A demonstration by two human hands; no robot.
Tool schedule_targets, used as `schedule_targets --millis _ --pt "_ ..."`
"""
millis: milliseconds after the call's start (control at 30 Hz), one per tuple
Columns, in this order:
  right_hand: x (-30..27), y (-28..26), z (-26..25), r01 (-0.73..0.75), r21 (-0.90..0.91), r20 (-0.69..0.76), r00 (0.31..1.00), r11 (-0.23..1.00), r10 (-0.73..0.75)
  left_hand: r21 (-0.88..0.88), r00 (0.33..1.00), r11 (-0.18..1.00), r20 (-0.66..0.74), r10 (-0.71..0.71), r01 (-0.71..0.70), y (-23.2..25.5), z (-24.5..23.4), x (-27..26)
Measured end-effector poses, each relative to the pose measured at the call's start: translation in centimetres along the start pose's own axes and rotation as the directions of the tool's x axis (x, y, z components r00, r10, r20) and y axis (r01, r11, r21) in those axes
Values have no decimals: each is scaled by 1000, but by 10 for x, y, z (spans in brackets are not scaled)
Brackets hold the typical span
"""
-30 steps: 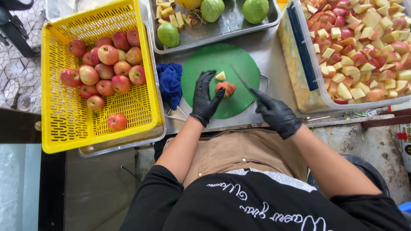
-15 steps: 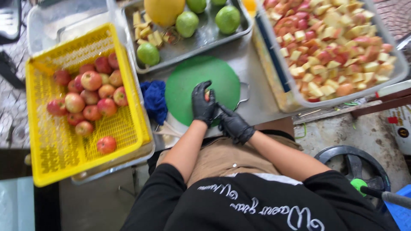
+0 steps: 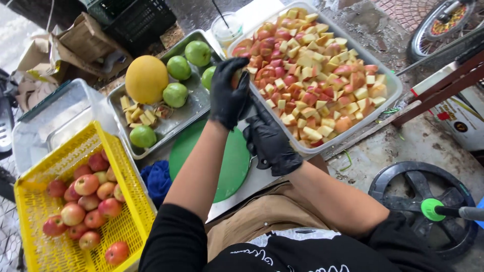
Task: The person is cutting red apples into slices and then into smaller chunks on a green cutting board.
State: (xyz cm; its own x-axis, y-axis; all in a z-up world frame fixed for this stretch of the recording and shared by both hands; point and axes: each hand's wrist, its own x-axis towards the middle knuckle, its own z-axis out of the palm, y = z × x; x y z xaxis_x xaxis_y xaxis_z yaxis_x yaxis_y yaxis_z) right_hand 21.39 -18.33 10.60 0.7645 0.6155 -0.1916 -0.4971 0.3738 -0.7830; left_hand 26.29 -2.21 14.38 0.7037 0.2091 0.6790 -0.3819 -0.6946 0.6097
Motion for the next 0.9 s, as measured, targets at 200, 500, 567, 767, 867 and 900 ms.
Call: schedule_targets --millis 200,500,567,767,867,900 --pt "-60 -58 -31 219 248 -134 972 943 -191 -40 986 993 130 -104 110 -80 140 24" --pt "-102 -67 -82 298 217 -242 939 930 -244 303 898 952 431 -89 -51 -48 141 38" --pt "-93 -65 -82 306 210 -207 942 929 -263 386 876 922 458 -154 -40 -36 144 50" --pt "-105 -69 -78 300 214 -179 947 930 -265 291 767 950 581 -272 116 -72 156 61" --pt "-112 -75 -95 308 180 -142 948 934 -285 75 843 986 511 -165 148 -118 145 67" --pt "-114 -77 -101 309 153 -129 948 939 -291 64 910 998 414 -32 6 -135 137 68"
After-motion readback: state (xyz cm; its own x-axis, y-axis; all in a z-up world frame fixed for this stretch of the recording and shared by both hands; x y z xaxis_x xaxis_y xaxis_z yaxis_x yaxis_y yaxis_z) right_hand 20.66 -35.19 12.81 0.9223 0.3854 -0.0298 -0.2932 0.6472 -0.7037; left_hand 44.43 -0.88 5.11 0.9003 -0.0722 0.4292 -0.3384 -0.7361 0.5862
